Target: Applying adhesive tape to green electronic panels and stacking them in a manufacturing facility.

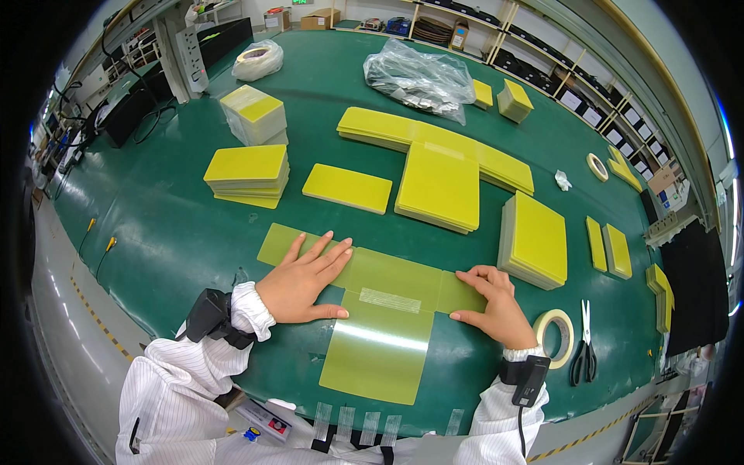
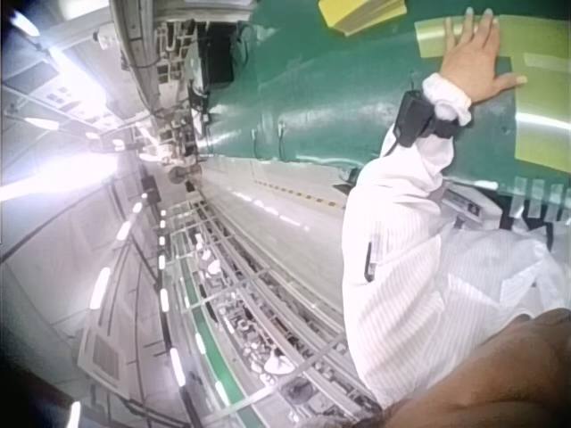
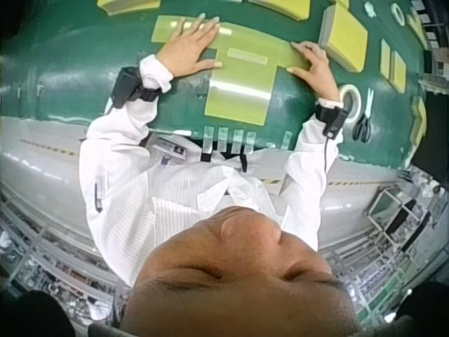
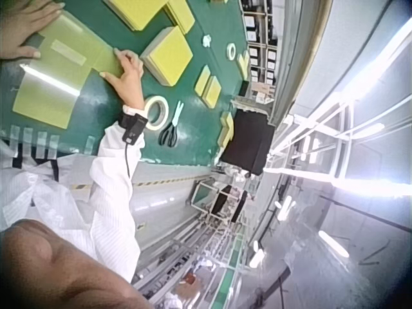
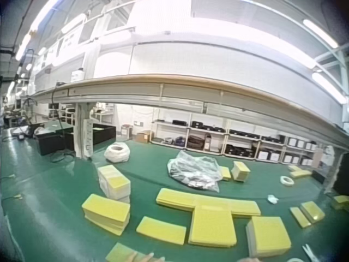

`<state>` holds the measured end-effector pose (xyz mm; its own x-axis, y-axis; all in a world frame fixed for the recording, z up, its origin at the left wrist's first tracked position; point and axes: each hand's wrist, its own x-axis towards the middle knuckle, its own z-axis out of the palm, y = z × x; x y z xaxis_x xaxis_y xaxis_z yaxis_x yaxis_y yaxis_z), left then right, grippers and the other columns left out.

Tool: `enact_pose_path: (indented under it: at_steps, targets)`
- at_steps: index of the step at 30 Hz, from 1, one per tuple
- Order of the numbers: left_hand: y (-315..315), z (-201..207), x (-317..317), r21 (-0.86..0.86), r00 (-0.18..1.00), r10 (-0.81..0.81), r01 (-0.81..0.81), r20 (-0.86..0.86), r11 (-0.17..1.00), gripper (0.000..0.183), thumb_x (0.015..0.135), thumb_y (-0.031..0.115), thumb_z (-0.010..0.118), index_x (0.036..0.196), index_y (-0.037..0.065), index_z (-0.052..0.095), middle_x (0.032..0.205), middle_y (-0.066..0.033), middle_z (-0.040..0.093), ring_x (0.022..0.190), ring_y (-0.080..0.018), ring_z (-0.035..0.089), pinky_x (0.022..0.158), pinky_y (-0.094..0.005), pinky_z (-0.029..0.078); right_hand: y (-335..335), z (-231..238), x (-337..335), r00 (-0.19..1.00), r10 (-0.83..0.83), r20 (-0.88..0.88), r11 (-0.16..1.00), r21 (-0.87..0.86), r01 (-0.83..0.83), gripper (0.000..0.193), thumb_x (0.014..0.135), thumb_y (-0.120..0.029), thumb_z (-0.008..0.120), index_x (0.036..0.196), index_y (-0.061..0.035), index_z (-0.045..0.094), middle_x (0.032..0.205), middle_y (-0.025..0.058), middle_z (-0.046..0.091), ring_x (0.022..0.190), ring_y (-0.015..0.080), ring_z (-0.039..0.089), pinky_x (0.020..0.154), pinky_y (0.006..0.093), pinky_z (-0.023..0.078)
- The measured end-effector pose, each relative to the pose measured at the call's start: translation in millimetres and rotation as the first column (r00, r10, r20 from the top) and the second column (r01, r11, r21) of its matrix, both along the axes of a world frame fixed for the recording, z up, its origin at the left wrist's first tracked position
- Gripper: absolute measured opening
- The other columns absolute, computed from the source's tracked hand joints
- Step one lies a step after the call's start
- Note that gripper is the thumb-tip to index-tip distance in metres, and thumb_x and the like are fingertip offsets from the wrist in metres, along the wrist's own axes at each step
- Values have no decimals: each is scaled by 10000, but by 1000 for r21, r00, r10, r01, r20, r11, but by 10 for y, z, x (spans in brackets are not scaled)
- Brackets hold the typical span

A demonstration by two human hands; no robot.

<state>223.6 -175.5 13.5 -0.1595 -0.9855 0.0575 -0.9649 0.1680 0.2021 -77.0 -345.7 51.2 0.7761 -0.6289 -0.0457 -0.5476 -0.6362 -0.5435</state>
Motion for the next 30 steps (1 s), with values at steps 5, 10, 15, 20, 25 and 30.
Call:
enact_pose_path:
  at_steps: [5, 10, 15, 20, 25, 30]
  targets:
    - [-5, -9, -10, -27, 998, -56, 55, -17, 998, 829, 846, 648, 494, 1449, 107, 313, 1521, -161, 236, 1408, -368, 201, 1119, -575, 131, 10, -1, -1, 1000, 6, 3, 1000, 2, -6, 627, 662, -205, 818, 1235, -104, 587, 1196, 78, 475, 1153, 289, 416, 1030, 376, 294]
    - [-3, 6, -12, -9, 996, -87, 87, -12, 996, 785, 848, 629, 511, 1441, 142, 342, 1524, -141, 242, 1407, -359, 210, 1119, -575, 135, 30, -24, 24, 1000, 14, 19, 1000, 1, -14, 623, 657, -216, 819, 1226, -105, 591, 1180, 77, 480, 1137, 284, 437, 1020, 377, 301]
    - [-18, 33, -15, 6, 995, -99, 99, -21, 995, 773, 853, 610, 518, 1437, 133, 344, 1529, -135, 233, 1411, -357, 201, 1121, -574, 126, 36, -38, 28, 1000, 8, 11, 999, -47, -7, 609, 668, -246, 812, 1222, -112, 594, 1169, 77, 487, 1137, 274, 447, 1006, 374, 306]
    - [-54, 37, 23, 29, 993, -117, 118, -27, 993, 778, 858, 575, 529, 1449, 117, 314, 1540, -143, 200, 1420, -371, 161, 1127, -565, 112, 6, -10, 90, 996, 57, -71, 983, -168, -68, 669, 691, -289, 800, 1282, -113, 541, 1234, 83, 485, 1160, 280, 434, 1006, 384, 294]
    - [-113, 224, 15, -83, 968, -145, 131, -206, 988, 787, 875, 510, 517, 1475, 83, 240, 1553, -146, 160, 1427, -402, 94, 1133, -550, 62, 159, 341, -65, 990, 58, 131, 966, -257, -23, 573, 764, -273, 750, 1276, -133, 536, 1269, 107, 489, 1155, 316, 441, 1004, 414, 310]
    - [-7, 410, -107, -139, 950, -222, 194, -221, 971, 723, 899, 502, 492, 1451, 76, 302, 1533, -149, 228, 1422, -396, 133, 1135, -552, 49, 694, 531, -439, 967, 154, 201, 951, -295, -90, 179, 747, -149, 744, 902, -112, 662, 1008, 51, 592, 990, 265, 520, 870, 389, 381]
